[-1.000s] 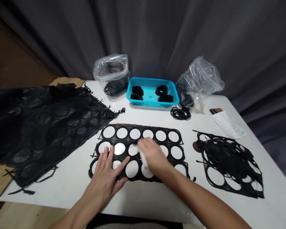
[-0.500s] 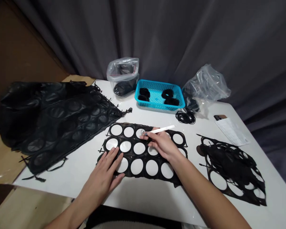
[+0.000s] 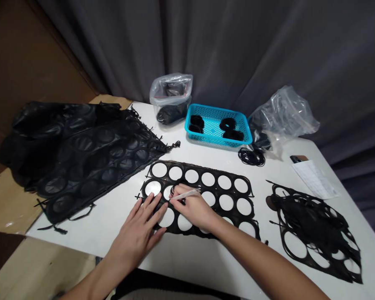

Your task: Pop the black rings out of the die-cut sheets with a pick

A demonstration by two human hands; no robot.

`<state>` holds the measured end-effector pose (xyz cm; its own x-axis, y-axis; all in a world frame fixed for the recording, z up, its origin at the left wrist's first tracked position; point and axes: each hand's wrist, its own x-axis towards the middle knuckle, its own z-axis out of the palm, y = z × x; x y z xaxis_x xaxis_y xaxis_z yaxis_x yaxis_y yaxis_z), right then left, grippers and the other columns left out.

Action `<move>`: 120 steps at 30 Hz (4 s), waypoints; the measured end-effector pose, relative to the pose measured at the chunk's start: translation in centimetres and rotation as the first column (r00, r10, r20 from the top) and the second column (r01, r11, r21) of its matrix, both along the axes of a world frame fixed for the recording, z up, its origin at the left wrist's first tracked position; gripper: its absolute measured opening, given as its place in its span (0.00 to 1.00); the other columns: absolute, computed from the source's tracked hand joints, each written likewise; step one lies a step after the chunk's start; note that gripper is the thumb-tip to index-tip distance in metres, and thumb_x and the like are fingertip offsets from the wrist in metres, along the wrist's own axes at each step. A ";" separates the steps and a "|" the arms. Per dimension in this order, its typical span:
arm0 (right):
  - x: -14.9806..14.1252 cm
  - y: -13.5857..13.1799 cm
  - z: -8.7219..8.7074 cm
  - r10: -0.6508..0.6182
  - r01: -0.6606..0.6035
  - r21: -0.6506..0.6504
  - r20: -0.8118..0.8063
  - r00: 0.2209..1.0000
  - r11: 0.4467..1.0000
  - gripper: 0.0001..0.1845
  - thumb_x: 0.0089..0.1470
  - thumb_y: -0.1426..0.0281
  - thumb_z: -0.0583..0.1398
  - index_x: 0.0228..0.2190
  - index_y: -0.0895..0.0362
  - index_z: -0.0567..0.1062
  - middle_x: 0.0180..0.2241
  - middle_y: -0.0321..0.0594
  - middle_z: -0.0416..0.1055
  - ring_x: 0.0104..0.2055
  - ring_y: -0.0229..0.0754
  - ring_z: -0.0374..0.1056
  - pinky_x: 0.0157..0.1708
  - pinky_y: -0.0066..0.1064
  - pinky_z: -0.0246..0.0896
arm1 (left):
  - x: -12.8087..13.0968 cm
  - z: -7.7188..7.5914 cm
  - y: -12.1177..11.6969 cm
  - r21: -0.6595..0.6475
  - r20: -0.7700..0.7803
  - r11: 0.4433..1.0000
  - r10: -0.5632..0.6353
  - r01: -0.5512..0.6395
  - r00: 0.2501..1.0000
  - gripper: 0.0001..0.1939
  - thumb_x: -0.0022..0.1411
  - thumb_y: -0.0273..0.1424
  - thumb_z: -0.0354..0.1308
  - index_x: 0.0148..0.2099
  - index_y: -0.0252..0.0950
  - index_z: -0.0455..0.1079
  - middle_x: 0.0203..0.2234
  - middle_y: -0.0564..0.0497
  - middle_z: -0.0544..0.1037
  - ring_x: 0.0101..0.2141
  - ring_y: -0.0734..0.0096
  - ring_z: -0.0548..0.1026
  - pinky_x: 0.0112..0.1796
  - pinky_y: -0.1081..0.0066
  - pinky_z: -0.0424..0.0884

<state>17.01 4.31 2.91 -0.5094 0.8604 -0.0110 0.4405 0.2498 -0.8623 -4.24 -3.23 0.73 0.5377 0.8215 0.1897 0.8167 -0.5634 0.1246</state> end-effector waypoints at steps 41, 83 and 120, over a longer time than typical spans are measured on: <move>5.6 2.9 3.5 -0.707 0.110 -0.770 -0.506 0.494 0.629 0.12 0.47 0.70 0.72 0.30 0.55 0.75 0.40 0.38 0.76 0.39 0.35 0.71 0.34 0.23 0.70 | -5.2 2.7 3.9 -0.083 0.218 0.993 0.103 -0.086 0.971 0.18 0.73 0.34 0.47 0.60 0.35 0.68 0.59 0.42 0.69 0.62 0.55 0.65 0.61 0.52 0.63; 9.8 -0.3 8.1 -0.432 -0.004 -0.680 -0.470 0.770 0.733 0.22 0.44 0.63 0.73 0.26 0.56 0.65 0.31 0.33 0.67 0.28 0.34 0.71 0.23 0.24 0.72 | 7.8 7.6 8.5 -0.599 0.480 -0.013 0.794 0.801 0.372 0.15 0.64 0.30 0.64 0.52 0.30 0.76 0.55 0.40 0.75 0.54 0.55 0.75 0.52 0.66 0.74; 9.0 23.5 7.5 -0.497 0.484 0.176 0.033 0.867 0.857 0.14 0.50 0.76 0.61 0.21 0.53 0.61 0.27 0.38 0.76 0.32 0.43 0.76 0.34 0.32 0.72 | 3.3 0.3 12.9 -0.235 0.183 0.960 -0.109 0.151 0.977 0.33 0.67 0.33 0.59 0.70 0.40 0.53 0.69 0.42 0.54 0.69 0.48 0.48 0.63 0.39 0.46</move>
